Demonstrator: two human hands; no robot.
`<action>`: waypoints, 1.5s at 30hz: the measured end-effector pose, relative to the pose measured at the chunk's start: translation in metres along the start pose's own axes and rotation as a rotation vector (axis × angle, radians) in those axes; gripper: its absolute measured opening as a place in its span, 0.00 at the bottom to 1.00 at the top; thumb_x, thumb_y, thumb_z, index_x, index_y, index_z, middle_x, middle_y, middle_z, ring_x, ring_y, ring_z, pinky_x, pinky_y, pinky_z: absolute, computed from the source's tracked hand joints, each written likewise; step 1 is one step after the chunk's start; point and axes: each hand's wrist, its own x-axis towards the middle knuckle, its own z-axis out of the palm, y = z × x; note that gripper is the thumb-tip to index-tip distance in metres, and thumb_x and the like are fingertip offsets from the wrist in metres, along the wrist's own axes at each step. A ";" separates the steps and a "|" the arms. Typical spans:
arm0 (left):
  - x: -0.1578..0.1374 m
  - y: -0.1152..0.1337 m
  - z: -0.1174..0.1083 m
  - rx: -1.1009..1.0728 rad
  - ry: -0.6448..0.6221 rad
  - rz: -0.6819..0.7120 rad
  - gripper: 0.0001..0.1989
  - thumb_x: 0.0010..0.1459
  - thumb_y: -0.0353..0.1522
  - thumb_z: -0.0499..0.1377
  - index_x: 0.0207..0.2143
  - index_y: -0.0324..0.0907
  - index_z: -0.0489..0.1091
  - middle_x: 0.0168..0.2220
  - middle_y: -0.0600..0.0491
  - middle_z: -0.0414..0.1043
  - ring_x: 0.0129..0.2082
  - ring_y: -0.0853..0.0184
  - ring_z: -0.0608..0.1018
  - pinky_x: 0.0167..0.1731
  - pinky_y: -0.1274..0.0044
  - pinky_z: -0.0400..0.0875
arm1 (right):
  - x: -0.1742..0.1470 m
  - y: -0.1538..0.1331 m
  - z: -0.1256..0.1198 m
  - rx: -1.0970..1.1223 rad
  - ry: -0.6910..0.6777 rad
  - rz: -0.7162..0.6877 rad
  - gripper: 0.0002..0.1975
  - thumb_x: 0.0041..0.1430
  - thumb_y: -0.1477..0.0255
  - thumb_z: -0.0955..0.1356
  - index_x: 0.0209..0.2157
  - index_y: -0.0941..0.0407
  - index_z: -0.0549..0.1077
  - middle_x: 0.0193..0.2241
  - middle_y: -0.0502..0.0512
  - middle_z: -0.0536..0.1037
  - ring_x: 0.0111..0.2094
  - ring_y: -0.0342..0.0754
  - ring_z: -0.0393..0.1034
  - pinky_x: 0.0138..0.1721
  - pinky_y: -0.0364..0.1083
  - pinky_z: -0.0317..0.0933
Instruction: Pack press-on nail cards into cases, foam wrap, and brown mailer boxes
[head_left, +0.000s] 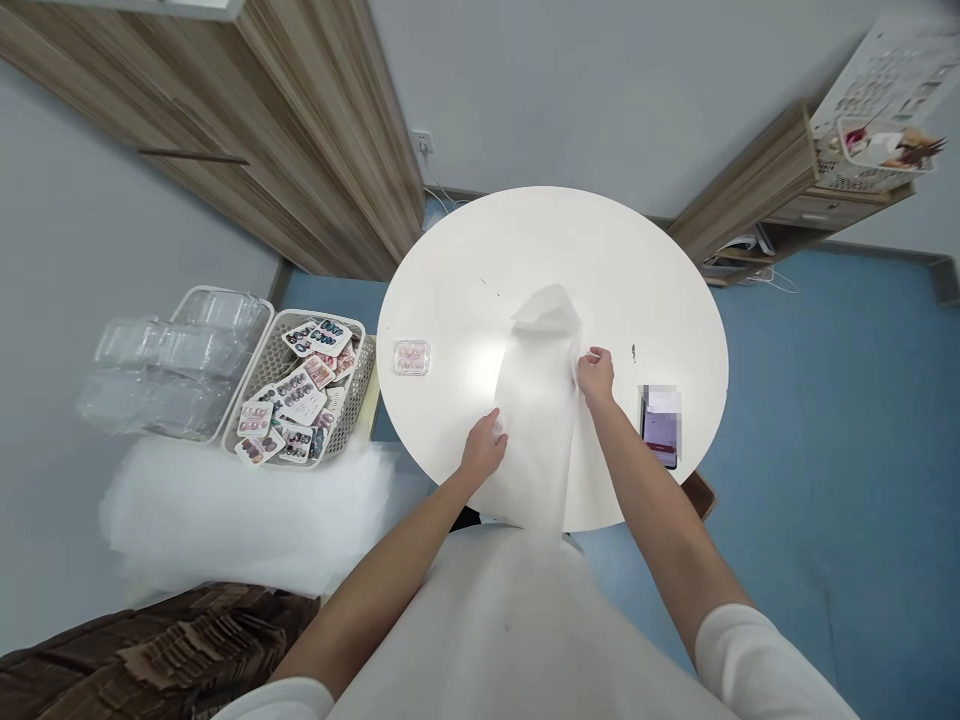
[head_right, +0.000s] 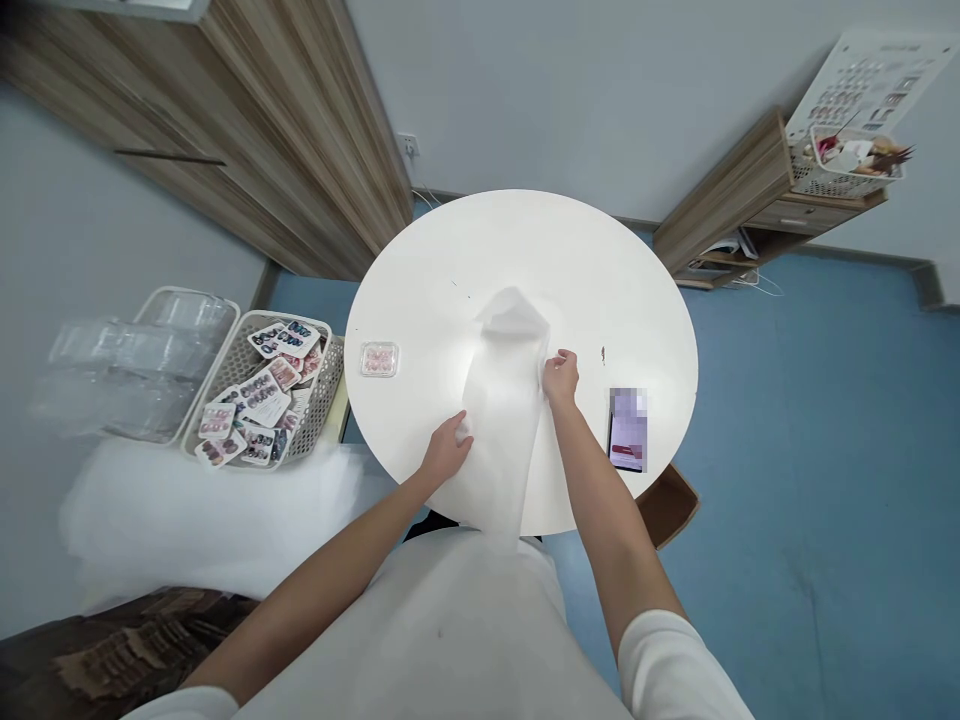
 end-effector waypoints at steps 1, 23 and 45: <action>0.000 0.001 0.000 0.033 -0.012 -0.001 0.25 0.51 0.29 0.55 0.53 0.42 0.59 0.52 0.47 0.62 0.53 0.60 0.65 0.52 0.67 0.59 | -0.003 0.000 -0.003 0.000 0.095 -0.048 0.22 0.49 0.72 0.59 0.49 0.57 0.59 0.45 0.60 0.66 0.39 0.47 0.65 0.40 0.48 0.61; -0.010 -0.006 0.016 0.732 0.056 0.309 0.30 0.54 0.35 0.52 0.58 0.42 0.48 0.62 0.42 0.40 0.60 0.51 0.47 0.52 0.57 0.50 | -0.089 0.071 -0.016 -0.914 -0.287 -0.508 0.35 0.54 0.57 0.60 0.60 0.54 0.43 0.62 0.62 0.33 0.61 0.61 0.25 0.54 0.63 0.32; -0.018 -0.012 0.009 0.890 -0.013 0.332 0.32 0.56 0.41 0.48 0.60 0.42 0.43 0.63 0.43 0.37 0.62 0.54 0.38 0.54 0.57 0.43 | -0.132 0.074 -0.016 -0.943 -0.344 -0.533 0.31 0.58 0.61 0.56 0.60 0.56 0.41 0.62 0.61 0.35 0.62 0.56 0.28 0.55 0.61 0.35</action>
